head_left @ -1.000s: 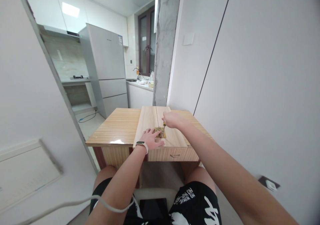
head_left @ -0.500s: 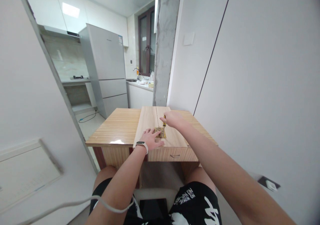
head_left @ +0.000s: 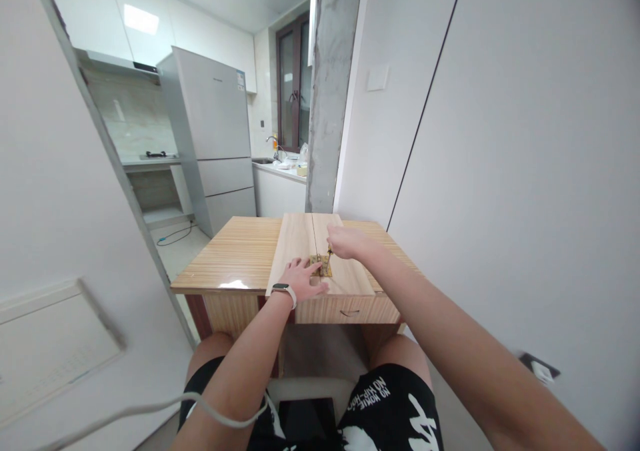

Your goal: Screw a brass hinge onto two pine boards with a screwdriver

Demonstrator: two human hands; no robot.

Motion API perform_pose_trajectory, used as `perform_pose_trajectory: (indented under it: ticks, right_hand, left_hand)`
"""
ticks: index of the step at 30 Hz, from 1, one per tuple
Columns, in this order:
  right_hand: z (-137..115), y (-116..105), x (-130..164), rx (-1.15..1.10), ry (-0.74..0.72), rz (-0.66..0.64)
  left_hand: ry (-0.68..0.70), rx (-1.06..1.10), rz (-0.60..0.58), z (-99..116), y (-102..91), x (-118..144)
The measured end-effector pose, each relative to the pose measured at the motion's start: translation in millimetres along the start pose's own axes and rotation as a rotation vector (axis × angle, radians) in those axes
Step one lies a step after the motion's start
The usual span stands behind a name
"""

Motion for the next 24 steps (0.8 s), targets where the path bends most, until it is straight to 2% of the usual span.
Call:
perform_pose_trajectory:
  ticks: [6,14,24]
  right_hand:
    - [2.1,-7.9,0.9,-0.01,0.032,0.06]
    - [-2.1,-6.8,-5.3,0.056,0.041,0.094]
    - [-6.8,-10.0,0.9,-0.033,-0.018,-0.022]
  left_hand:
    - [-0.003,-0.003,-0.014,2.7,-1.8,1.0]
    - [0.008,-0.014,0.013,2.2,-0.4,-0.6]
    - [0.009,-0.012,0.006,0.8,0.5,-0.1]
Point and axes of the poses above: each hand's wrist, its own x-axis away from the middle knuckle, its own y-axis out of the palm, z = x × y, the point moved 6 cm from there along -x, towards the middle knuckle, and after that the axes turned 3 degrees about -y, right-handed, at the moved point
